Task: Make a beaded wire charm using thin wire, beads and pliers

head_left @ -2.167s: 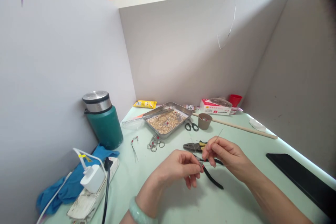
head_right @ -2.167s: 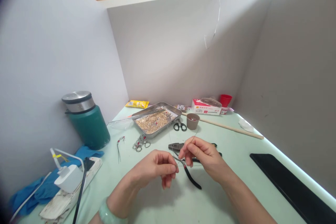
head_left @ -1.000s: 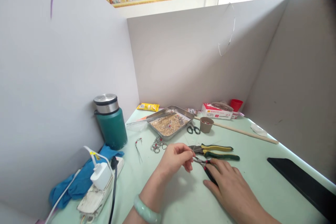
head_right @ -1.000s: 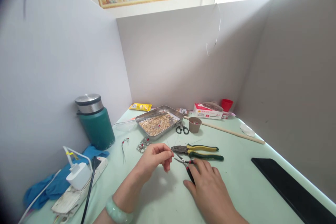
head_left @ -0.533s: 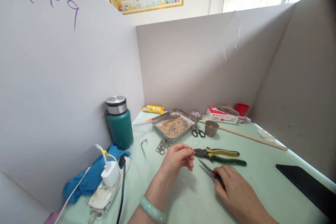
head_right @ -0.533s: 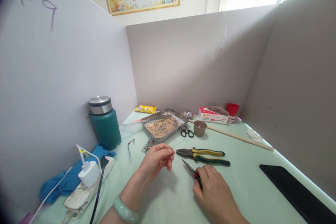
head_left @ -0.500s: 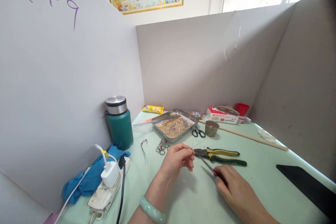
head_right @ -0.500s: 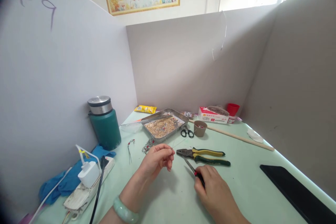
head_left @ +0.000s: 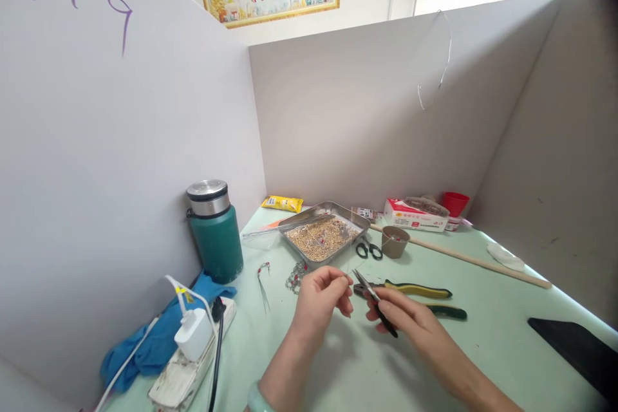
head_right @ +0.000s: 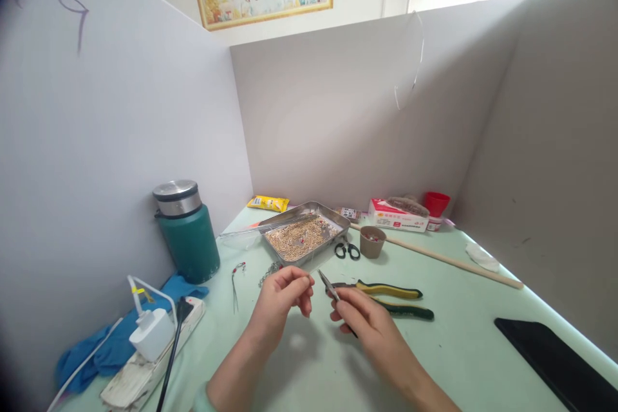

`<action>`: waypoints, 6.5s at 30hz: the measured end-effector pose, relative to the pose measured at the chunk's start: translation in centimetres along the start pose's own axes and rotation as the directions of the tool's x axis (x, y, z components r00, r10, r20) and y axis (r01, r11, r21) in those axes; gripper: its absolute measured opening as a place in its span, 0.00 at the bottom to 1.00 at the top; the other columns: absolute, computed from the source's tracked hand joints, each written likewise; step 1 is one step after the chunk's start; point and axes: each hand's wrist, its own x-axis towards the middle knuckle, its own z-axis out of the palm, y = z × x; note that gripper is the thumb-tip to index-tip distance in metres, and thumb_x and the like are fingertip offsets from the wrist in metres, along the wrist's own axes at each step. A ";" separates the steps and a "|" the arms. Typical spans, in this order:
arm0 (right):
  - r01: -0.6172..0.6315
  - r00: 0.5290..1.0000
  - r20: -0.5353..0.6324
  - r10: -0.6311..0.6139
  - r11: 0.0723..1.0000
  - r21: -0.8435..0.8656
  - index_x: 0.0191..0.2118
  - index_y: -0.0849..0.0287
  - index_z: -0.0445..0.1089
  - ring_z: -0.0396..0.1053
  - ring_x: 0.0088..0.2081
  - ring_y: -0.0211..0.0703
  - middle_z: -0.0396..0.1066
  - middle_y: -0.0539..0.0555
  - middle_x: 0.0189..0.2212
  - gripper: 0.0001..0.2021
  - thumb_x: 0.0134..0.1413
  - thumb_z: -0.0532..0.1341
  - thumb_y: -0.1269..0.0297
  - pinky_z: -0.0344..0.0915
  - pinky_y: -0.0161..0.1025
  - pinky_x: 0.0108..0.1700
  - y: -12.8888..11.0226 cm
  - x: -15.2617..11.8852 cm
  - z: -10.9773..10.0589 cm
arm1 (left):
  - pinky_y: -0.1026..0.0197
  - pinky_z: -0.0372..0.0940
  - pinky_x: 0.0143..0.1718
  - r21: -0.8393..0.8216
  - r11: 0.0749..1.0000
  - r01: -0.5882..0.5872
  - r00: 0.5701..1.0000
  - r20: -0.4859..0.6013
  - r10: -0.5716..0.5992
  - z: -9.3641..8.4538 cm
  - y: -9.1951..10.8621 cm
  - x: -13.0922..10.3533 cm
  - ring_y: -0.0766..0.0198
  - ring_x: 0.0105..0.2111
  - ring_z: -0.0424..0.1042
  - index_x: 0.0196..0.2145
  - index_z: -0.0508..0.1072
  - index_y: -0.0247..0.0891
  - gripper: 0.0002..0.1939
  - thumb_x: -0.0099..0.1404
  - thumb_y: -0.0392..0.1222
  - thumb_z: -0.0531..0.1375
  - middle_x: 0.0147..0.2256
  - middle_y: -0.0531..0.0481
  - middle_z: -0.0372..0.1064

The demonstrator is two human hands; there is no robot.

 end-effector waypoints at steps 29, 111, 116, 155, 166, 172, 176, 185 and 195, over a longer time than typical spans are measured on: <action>0.390 0.806 -0.036 -0.591 0.575 -0.719 0.47 0.56 0.62 0.65 0.43 0.47 0.64 0.59 0.43 0.14 0.53 0.52 0.68 0.66 0.41 0.41 2.2 -0.7 -0.1 | 0.68 0.60 0.22 0.410 0.900 -0.148 0.975 -0.092 0.202 0.8 -1.9 -0.1 0.68 0.19 0.67 0.23 0.68 0.36 0.07 0.55 0.40 0.54 0.18 0.53 0.64; 0.346 0.878 -0.079 -0.473 0.738 -0.580 0.44 0.56 0.61 0.64 0.41 0.43 0.62 0.56 0.41 0.11 0.55 0.52 0.65 0.65 0.39 0.39 2.8 -0.7 -0.5 | 0.66 0.58 0.17 -0.177 0.973 0.146 0.989 0.053 -0.139 0.0 -1.5 0.4 0.71 0.15 0.62 0.27 0.70 0.31 0.09 0.52 0.41 0.59 0.21 0.52 0.64; 0.360 0.875 -0.080 -0.478 0.751 -0.553 0.45 0.56 0.61 0.64 0.41 0.43 0.63 0.57 0.41 0.11 0.55 0.52 0.66 0.65 0.39 0.38 2.6 -1.0 -0.5 | 0.67 0.57 0.16 -0.235 0.948 0.213 0.975 0.118 -0.190 0.0 -1.8 0.5 0.71 0.15 0.62 0.26 0.69 0.31 0.08 0.52 0.40 0.58 0.20 0.52 0.64; 0.428 0.811 -0.026 -0.584 0.624 -0.654 0.45 0.57 0.61 0.66 0.40 0.43 0.64 0.58 0.40 0.12 0.54 0.52 0.70 0.66 0.39 0.38 3.3 -0.6 -0.8 | 0.68 0.59 0.21 0.327 0.945 -0.027 0.998 -0.044 0.044 0.8 -1.5 0.1 0.70 0.16 0.63 0.22 0.67 0.36 0.05 0.53 0.38 0.55 0.14 0.55 0.62; 0.452 0.808 0.030 -0.589 0.586 -0.673 0.43 0.58 0.61 0.65 0.38 0.43 0.64 0.58 0.38 0.10 0.54 0.52 0.71 0.65 0.38 0.35 3.3 -0.8 -1.1 | 0.67 0.59 0.21 0.378 0.923 -0.063 0.997 -0.008 0.071 0.5 -1.9 0.2 0.69 0.17 0.64 0.22 0.67 0.35 0.06 0.53 0.38 0.54 0.15 0.54 0.62; 0.378 0.866 -0.022 -0.499 0.683 -0.625 0.43 0.57 0.61 0.64 0.37 0.42 0.63 0.56 0.38 0.09 0.55 0.52 0.68 0.64 0.38 0.36 3.1 -0.9 -0.6 | 0.67 0.59 0.21 0.347 0.938 -0.022 0.999 -0.032 0.035 0.4 -2.1 0.5 0.69 0.16 0.63 0.22 0.67 0.35 0.06 0.53 0.37 0.54 0.14 0.54 0.62; 0.354 0.896 -0.022 -0.443 0.744 -0.567 0.44 0.54 0.60 0.63 0.39 0.41 0.61 0.55 0.41 0.10 0.56 0.52 0.67 0.63 0.39 0.40 2.8 -0.9 -0.4 | 0.66 0.59 0.19 0.186 0.981 0.047 0.999 -0.017 -0.045 0.3 -1.7 0.6 0.69 0.15 0.63 0.22 0.67 0.34 0.06 0.52 0.38 0.55 0.17 0.53 0.64; 0.387 0.886 -0.015 -0.464 0.757 -0.527 0.44 0.55 0.61 0.63 0.36 0.40 0.61 0.55 0.39 0.10 0.56 0.51 0.68 0.63 0.38 0.36 3.2 -0.6 -0.7 | 0.66 0.59 0.17 0.010 0.995 0.102 0.994 0.048 -0.102 0.4 -1.8 0.4 0.70 0.15 0.63 0.23 0.68 0.32 0.05 0.52 0.38 0.57 0.19 0.52 0.63; 0.390 0.883 -0.015 -0.469 0.752 -0.532 0.44 0.56 0.61 0.63 0.36 0.40 0.61 0.55 0.40 0.10 0.55 0.52 0.68 0.63 0.37 0.37 3.2 -0.7 -0.6 | 0.66 0.58 0.16 0.007 0.993 0.118 0.993 0.011 -0.118 0.4 -1.6 0.6 0.70 0.14 0.62 0.23 0.67 0.32 0.06 0.52 0.38 0.57 0.19 0.52 0.63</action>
